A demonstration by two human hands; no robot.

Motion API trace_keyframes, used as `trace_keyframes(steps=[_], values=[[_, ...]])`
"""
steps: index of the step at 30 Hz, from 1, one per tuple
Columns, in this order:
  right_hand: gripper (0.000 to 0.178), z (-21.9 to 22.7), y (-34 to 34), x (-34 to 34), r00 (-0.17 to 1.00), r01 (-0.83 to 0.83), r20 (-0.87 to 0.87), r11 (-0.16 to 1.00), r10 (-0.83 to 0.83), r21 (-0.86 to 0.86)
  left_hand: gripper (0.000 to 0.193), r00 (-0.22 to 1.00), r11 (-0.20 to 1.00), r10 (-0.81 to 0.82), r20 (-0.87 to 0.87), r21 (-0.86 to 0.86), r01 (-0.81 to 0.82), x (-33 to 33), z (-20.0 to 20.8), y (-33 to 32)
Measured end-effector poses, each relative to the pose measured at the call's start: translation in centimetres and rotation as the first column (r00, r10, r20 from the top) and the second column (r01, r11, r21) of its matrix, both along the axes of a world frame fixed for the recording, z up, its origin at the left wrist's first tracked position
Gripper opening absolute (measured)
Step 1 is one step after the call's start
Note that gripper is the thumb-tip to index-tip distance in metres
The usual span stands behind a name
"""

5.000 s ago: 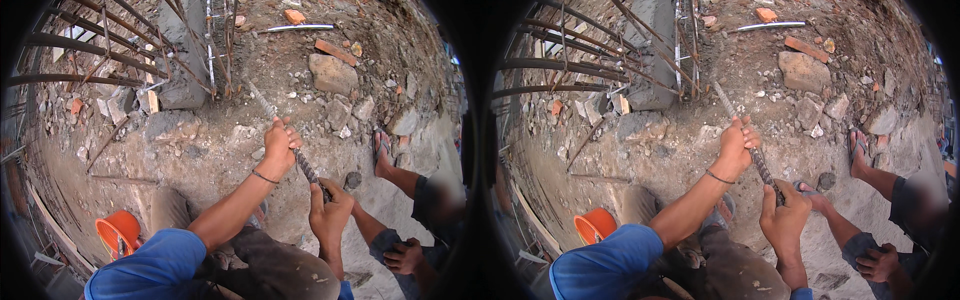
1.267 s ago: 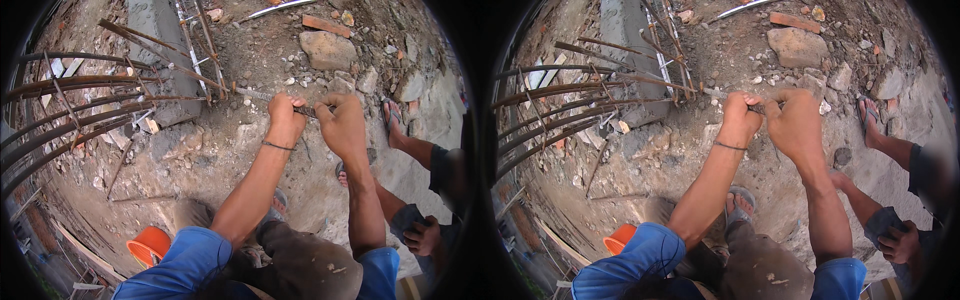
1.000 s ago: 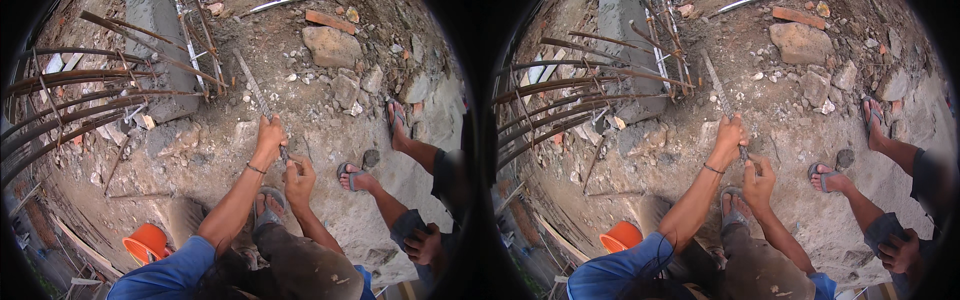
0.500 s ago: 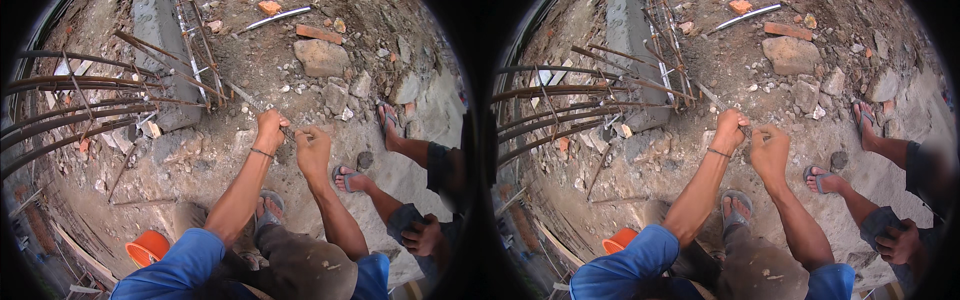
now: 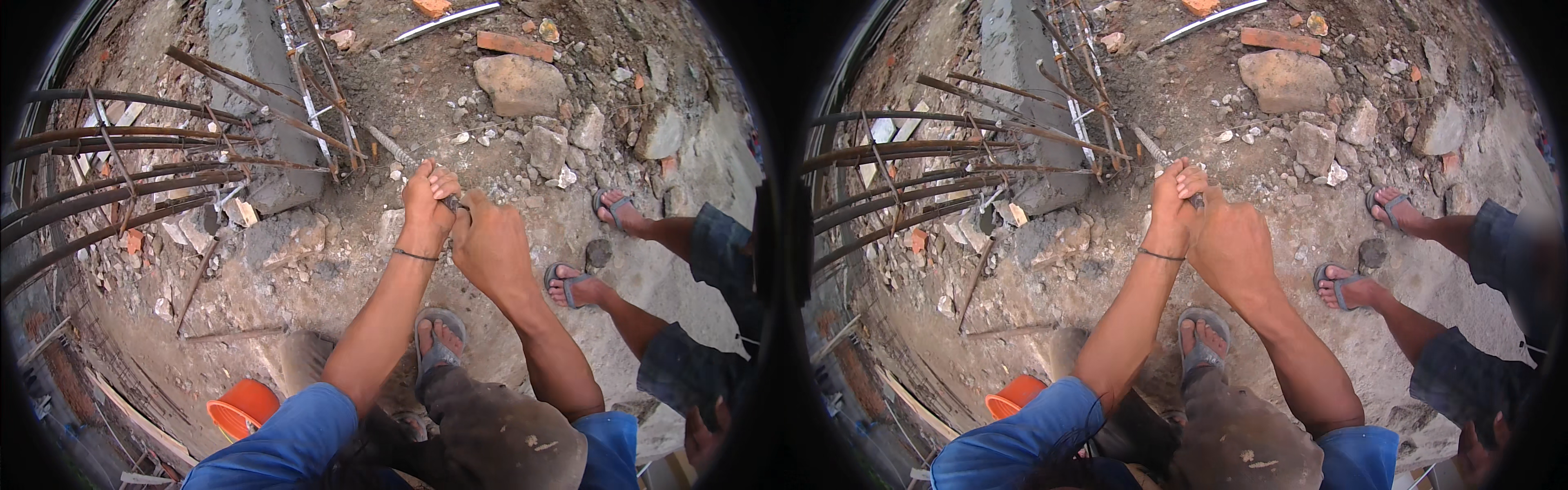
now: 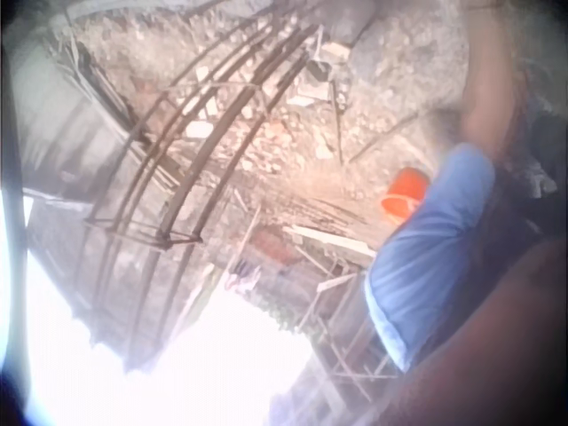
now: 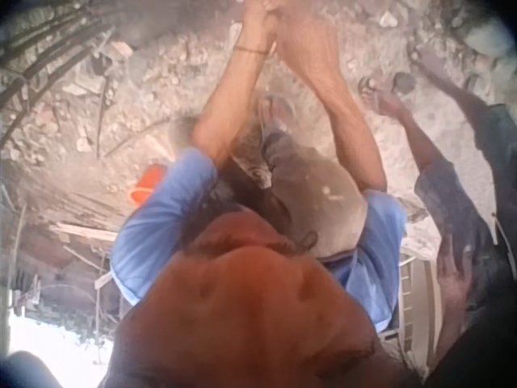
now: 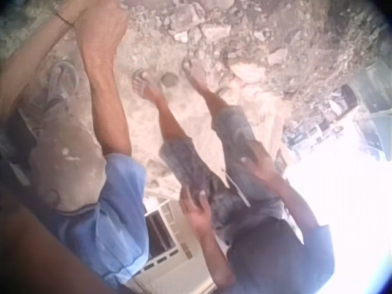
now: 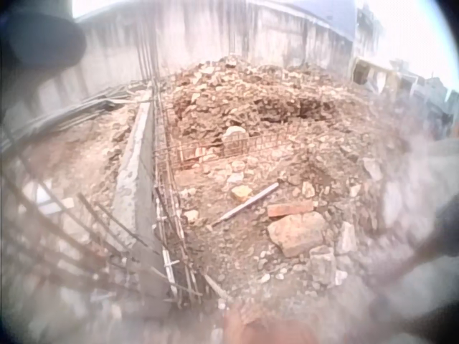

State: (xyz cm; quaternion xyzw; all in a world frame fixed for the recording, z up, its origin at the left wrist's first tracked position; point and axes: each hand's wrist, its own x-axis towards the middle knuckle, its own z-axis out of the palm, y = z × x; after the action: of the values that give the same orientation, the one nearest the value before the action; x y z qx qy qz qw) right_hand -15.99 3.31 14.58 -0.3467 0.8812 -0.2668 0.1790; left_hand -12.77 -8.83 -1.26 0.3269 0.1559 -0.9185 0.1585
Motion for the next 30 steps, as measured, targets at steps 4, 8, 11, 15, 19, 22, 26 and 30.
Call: trace_keyframes(steps=[4, 8, 11, 15, 19, 22, 26, 30], values=[[0.020, -4.4, -1.1, 1.3, 0.977, 0.185, 0.119, 0.981, -0.178, -0.054, 0.015, 0.963, 0.978, -0.149, 0.226, -0.112, 0.178, -0.3, -1.5, -1.4], [0.022, -7.4, 1.6, 5.5, 0.872, 0.439, 0.303, 0.888, -0.385, -0.134, 0.013, 0.790, 0.873, -0.199, 0.580, -0.261, 0.412, 1.0, -0.5, 1.5], [0.025, -7.7, 1.5, 6.7, 0.902, 0.429, 0.182, 0.862, -0.392, -0.269, 0.013, 0.836, 0.851, -0.191, 0.514, -0.339, 0.402, 1.9, -0.3, 1.5], [0.027, -6.6, 2.3, 8.5, 0.952, 0.302, 0.159, 0.885, -0.262, -0.353, 0.003, 0.876, 0.844, -0.186, 0.446, -0.384, 0.375, 4.0, 5.1, 2.2], [0.021, -2.9, 2.7, 7.5, 0.917, 0.298, 0.320, 0.942, -0.238, -0.154, 0.012, 0.964, 0.814, -0.142, 0.225, -0.528, 0.243, 2.6, 6.8, 1.8], [0.019, -2.3, 2.5, 7.0, 0.889, 0.226, 0.396, 0.972, -0.230, 0.057, 0.016, 0.945, 0.841, -0.214, 0.246, -0.446, 0.306, 3.6, 5.3, 1.2], [0.020, -6.9, 3.2, 9.7, 0.839, 0.223, 0.470, 0.962, -0.273, 0.160, 0.025, 0.867, 0.873, -0.321, 0.382, -0.234, 0.427, 8.7, 0.4, 2.6], [0.022, -14.0, 3.1, 10.8, 0.404, 0.541, 0.816, 0.827, -0.414, 0.151, 0.030, 0.766, 0.779, -0.298, 0.570, -0.319, 0.540, 10.8, 1.1, 6.3]])
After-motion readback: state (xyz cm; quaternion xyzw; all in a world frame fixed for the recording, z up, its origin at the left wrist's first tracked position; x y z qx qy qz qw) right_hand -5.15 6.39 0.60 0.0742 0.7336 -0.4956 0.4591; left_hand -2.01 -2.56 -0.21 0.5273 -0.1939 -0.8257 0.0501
